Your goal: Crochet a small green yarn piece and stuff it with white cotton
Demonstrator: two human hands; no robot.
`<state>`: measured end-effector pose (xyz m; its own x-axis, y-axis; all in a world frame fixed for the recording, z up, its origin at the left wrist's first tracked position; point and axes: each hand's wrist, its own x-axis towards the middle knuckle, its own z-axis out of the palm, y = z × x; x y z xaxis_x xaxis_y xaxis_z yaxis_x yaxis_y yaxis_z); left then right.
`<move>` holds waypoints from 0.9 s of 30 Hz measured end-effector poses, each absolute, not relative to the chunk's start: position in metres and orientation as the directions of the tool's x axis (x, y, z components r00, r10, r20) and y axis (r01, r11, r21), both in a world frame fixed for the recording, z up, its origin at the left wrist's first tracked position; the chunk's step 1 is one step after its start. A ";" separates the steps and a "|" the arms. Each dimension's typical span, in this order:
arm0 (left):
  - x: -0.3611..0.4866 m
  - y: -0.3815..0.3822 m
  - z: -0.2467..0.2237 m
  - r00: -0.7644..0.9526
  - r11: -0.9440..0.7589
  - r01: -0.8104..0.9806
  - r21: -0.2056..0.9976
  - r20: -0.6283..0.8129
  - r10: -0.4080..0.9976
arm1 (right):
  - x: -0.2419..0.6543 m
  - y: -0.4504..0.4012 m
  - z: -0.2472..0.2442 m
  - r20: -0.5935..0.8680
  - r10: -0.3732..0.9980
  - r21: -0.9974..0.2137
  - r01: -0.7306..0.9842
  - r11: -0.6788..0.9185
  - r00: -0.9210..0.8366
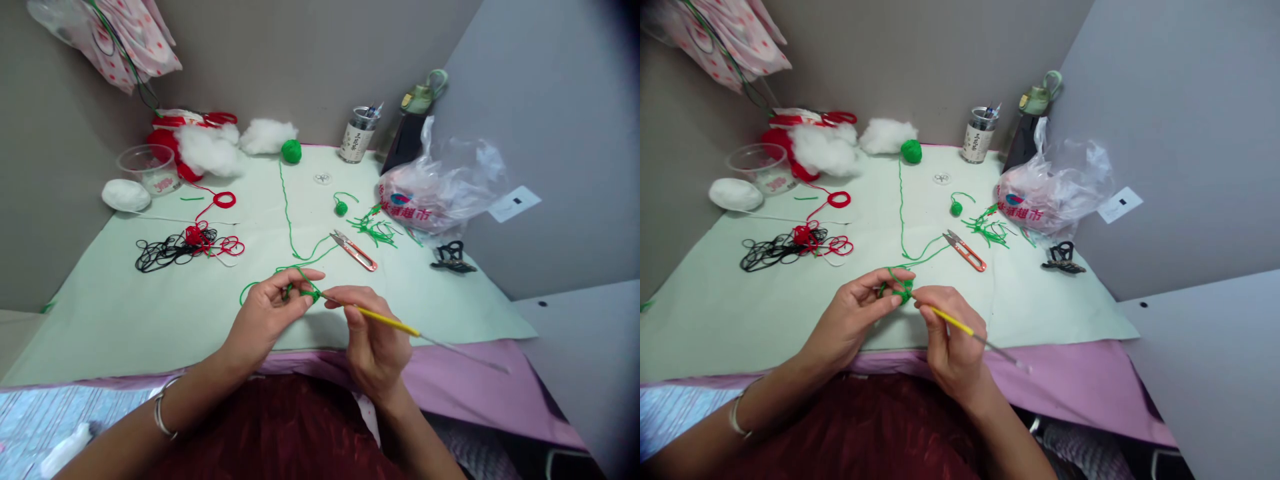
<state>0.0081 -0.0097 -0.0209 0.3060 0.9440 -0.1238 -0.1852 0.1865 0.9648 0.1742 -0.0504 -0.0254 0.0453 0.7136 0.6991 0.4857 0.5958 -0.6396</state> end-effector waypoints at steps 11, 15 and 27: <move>0.016 -0.013 -0.017 0.253 0.205 -0.232 0.951 -0.144 0.957 | 0.169 -0.051 -0.046 0.814 0.578 -0.392 0.689 0.610 -0.049; 0.015 -0.010 -0.014 0.452 0.517 -0.411 0.750 -0.325 0.831 | 0.169 -0.050 -0.046 0.834 0.550 -0.372 0.686 0.626 -0.050; 0.016 -0.011 -0.011 0.393 0.384 -0.386 0.839 -0.227 0.891 | 0.164 -0.043 -0.028 0.543 0.811 -0.838 0.200 0.507 0.220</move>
